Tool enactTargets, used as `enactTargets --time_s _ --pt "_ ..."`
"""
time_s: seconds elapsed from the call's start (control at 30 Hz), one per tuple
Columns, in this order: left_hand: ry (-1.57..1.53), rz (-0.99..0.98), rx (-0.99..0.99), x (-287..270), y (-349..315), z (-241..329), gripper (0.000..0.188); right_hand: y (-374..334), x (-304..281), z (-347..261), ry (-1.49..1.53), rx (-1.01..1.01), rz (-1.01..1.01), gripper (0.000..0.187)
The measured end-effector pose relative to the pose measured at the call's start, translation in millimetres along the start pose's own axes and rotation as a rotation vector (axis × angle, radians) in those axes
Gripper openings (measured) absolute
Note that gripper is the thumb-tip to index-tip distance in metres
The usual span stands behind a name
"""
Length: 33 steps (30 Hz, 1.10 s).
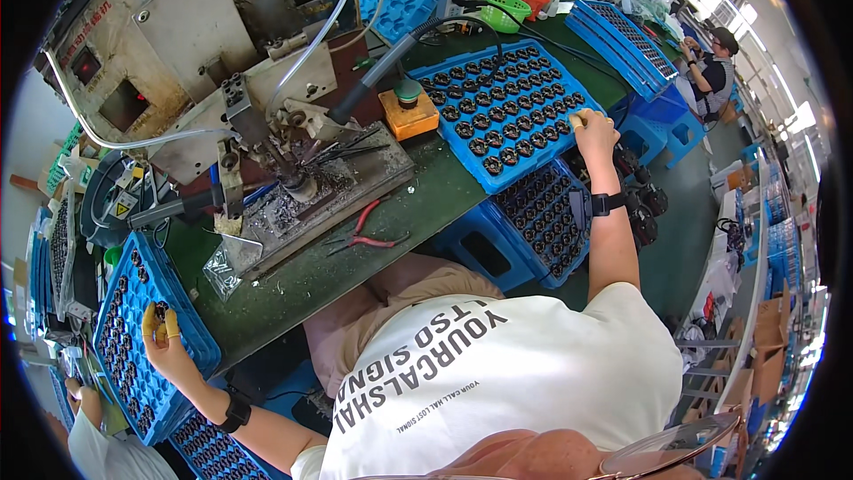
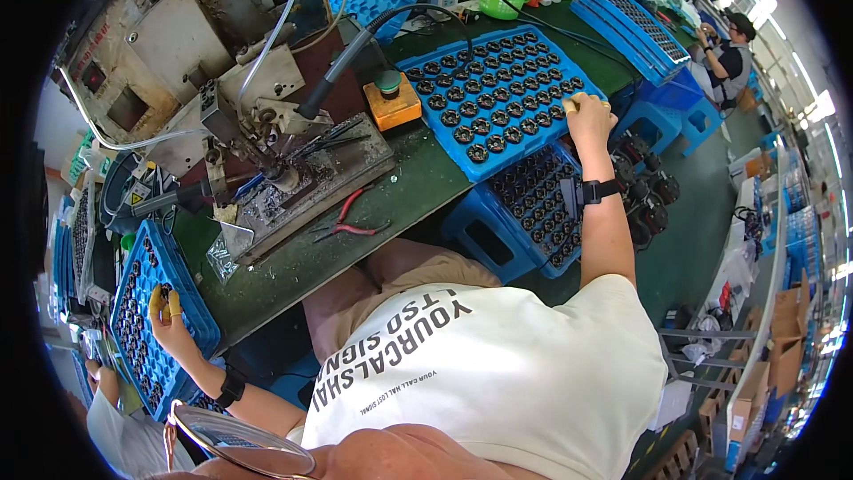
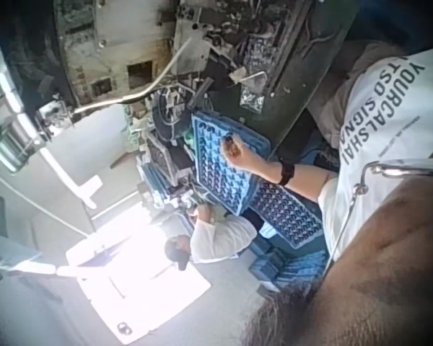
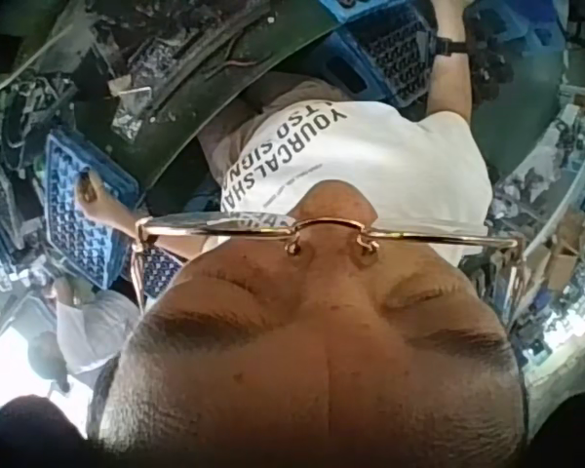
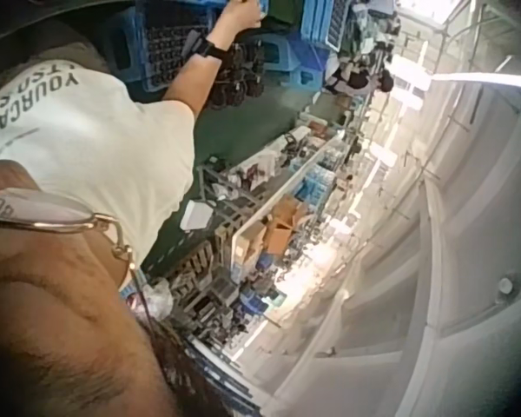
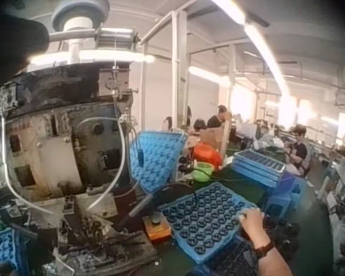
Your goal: Operate a specialized assembly machine by picking electronic components from a tray, placing them in the machine for processing, and returning them to a storage tray.
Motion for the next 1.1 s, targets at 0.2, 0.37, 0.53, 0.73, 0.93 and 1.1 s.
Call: enactTargets --time_s 0.2,0.37,0.53,0.73,0.93,1.1 --pt "0.190 0.038 -0.021 -7.9 -4.2 9.6 0.037 -31.5 -39.2 -49.1 0.226 -0.261 0.275 0.023" --pt "0.087 0.039 0.002 2.5 -3.8 12.5 0.036 -127.5 -64.1 -134.5 0.639 -0.537 0.130 0.012" --pt "0.127 -0.110 0.172 17.1 -11.2 52.3 0.035 -222.4 -65.1 -204.9 0.946 -0.909 0.017 0.018" --pt "0.246 -0.178 0.207 22.3 -14.2 61.7 0.035 -235.0 -50.4 -216.5 0.871 -0.955 -0.090 0.019" --pt "0.362 -0.190 0.205 26.4 -8.1 66.8 0.035 -219.7 -69.2 -243.6 1.124 -0.827 -0.183 0.019" --pt "0.380 -0.195 0.202 24.8 -8.1 64.3 0.035 -217.6 -91.7 -311.1 1.221 -0.834 -0.343 0.045"
Point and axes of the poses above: each hand's wrist, its own y-axis towards the middle knuckle, its own x-axis out of the palm, z = x × y, the point moved 5 cm from there along y, towards the middle knuckle, and after that the axes turned 12 degrees about x, right-handed, at the moved point
